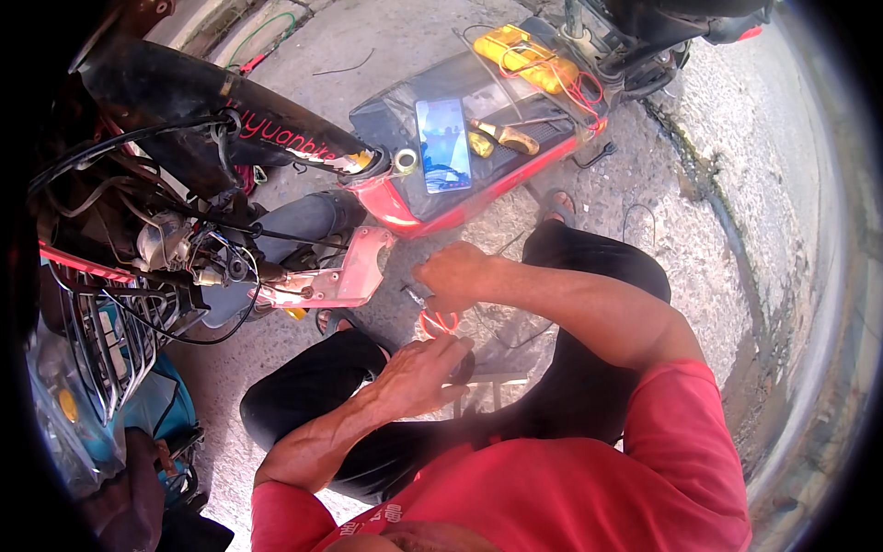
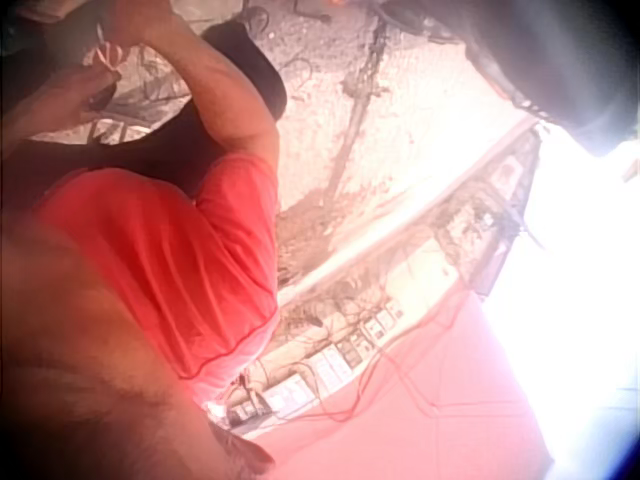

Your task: The person repairs electrical wiring on a vehicle by wrapping black electrical tape around a connection and then using a lighter to heat-shrink or seal the area.

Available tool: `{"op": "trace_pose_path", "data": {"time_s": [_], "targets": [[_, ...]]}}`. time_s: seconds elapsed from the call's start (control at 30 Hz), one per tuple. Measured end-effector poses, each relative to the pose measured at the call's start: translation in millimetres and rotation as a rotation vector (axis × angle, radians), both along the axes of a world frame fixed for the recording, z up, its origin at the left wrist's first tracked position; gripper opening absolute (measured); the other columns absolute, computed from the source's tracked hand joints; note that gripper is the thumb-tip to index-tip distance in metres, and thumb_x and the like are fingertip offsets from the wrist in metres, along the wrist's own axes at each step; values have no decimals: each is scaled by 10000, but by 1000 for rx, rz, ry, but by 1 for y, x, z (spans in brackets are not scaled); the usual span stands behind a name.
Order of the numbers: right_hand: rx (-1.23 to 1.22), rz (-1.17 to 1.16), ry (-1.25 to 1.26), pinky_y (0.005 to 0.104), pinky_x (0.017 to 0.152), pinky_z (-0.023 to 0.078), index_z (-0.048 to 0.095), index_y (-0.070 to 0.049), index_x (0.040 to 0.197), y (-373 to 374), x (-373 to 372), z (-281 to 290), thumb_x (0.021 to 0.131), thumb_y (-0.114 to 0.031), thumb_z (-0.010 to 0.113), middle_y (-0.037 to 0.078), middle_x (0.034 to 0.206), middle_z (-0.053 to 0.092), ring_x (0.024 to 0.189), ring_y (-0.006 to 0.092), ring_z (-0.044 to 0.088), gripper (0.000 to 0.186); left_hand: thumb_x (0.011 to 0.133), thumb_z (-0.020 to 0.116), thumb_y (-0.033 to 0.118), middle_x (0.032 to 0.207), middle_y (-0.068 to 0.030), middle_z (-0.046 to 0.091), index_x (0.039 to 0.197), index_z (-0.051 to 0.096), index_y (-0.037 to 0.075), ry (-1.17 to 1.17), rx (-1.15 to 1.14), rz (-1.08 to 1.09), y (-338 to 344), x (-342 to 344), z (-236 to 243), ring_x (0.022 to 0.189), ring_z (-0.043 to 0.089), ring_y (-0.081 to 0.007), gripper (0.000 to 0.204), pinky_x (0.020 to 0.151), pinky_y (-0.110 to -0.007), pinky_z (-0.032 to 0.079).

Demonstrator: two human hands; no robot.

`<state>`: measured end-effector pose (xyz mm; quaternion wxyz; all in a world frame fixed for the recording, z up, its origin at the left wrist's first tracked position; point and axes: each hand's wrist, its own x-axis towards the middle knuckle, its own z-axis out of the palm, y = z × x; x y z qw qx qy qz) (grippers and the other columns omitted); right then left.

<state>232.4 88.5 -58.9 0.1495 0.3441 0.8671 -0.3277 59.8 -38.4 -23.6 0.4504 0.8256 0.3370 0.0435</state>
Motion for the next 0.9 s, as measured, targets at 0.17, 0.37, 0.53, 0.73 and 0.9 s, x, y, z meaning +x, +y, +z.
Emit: {"op": "trace_pose_path", "data": {"time_s": [0.17,0.37,0.53,0.73,0.9], "targets": [[14,3,-6,520,803,581,704,-29,1071,1,-1,2,848,-334,711,203,943,757,925,391,746,378,806,806,215,1144,-224,607,1372,519,28,-22,19,16,-1,-1,-3,964,673,-446,661,821,-525,543],[4,-14,19,519,801,578,716,-40,1051,1,-3,6,842,-331,710,197,940,756,927,386,744,358,798,812,214,1134,-232,617,1363,531,25,-13,16,30,0,0,-5,973,672,-448,659,828,-524,546],[21,-16,19,517,804,578,719,-40,1044,1,-3,4,836,-330,709,198,938,756,928,386,743,357,796,814,213,1123,-232,620,1355,535,27,-11,23,34,0,0,-5,976,672,-447,652,830,-523,546],[15,21,-25,514,799,583,703,-89,1134,3,-3,8,907,-387,642,173,977,759,926,380,736,380,799,811,212,1130,-234,619,1348,537,26,1,16,29,2,1,-3,980,670,-450,641,834,-523,547],[26,45,-41,515,793,584,696,-128,1183,4,-3,10,947,-417,608,154,998,759,928,378,731,383,805,807,215,1134,-235,618,1342,538,23,-3,18,33,1,1,-5,982,672,-450,631,839,-525,549]]}}
